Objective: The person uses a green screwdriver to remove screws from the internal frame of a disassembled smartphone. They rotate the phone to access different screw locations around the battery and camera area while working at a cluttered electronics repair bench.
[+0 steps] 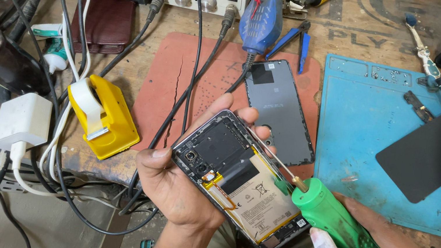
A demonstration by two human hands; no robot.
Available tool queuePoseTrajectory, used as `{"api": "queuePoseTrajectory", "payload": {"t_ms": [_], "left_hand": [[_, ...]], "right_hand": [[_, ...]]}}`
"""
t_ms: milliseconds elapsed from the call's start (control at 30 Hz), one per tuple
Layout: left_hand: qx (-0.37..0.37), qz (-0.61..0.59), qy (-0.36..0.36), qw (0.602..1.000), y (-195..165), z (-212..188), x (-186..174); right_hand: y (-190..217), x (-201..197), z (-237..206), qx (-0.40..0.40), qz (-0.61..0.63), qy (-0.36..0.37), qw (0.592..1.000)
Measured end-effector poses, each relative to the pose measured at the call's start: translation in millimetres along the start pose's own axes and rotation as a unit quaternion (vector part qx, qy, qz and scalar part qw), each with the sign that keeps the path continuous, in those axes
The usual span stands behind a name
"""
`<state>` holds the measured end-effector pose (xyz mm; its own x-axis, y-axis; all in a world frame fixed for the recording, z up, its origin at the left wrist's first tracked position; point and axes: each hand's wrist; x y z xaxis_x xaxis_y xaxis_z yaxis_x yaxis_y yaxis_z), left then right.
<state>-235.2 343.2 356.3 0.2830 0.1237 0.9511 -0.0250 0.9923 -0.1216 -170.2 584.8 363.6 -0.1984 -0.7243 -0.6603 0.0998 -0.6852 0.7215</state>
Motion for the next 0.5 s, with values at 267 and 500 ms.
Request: {"api": "queuePoseTrajectory", "payload": {"t_ms": [267, 500], "left_hand": [[0.048, 0.020, -0.024, 0.998, 0.4, 0.2, 2.0], [0.049, -0.007, -0.014, 0.999, -1.3, 1.2, 2.9]], "right_hand": [[-3.7, 1.0, -3.8, 0.070, -0.065, 0.023, 0.995], [-4.4, -9.6, 5.6, 0.057, -0.002, 0.087, 0.995]]}}
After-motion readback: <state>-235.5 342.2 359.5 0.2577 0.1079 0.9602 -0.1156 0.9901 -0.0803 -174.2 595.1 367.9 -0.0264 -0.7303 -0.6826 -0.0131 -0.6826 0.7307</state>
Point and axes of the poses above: each hand's wrist, its own z-axis towards the middle knuckle, its own x-axis out of the palm, y = z × x, and after that the axes turned 2 degrees about -z, right-handed
